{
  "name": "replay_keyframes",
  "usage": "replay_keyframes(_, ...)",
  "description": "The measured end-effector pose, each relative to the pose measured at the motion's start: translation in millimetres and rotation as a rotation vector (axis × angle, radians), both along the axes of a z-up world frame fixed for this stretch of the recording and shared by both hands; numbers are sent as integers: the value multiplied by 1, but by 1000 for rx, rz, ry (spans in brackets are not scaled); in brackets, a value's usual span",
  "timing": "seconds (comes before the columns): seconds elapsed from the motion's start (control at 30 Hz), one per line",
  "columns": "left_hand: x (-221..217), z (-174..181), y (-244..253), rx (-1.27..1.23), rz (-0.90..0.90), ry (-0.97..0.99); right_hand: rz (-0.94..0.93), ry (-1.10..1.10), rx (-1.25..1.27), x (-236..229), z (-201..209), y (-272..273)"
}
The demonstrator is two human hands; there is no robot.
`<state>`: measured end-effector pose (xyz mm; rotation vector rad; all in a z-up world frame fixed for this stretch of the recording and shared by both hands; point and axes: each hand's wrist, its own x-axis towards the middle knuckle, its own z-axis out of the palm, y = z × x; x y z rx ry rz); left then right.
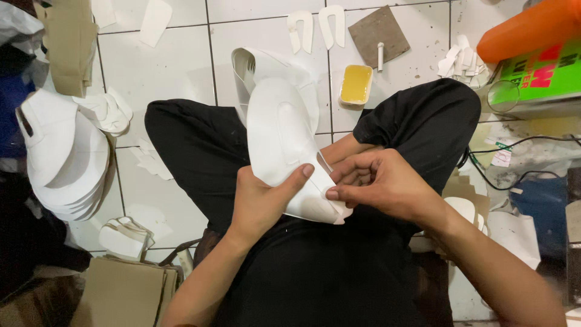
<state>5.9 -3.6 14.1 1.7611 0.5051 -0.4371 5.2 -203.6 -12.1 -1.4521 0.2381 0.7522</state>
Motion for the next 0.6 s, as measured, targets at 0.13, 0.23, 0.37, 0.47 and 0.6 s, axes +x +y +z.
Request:
replay_keyframes(0.13, 3, 3, 1, 1, 30, -29, -5, 18, 7, -4, 7, 4)
replay_keyframes(0.23, 5, 5, 3, -3, 49, -78, -20, 30, 61, -9, 4, 6)
replay_keyframes(0.37, 6, 1, 6, 1, 78, -50, -19, -31, 110, -17, -9, 11)
replay_keyframes(0.47, 6, 0, 9, -10, 68, -45, -21, -39, 140, -20, -17, 11)
replay_keyframes(0.6, -2, -7, 11, -160, -73, -158, -51, 18, 269, -9, -3, 18)
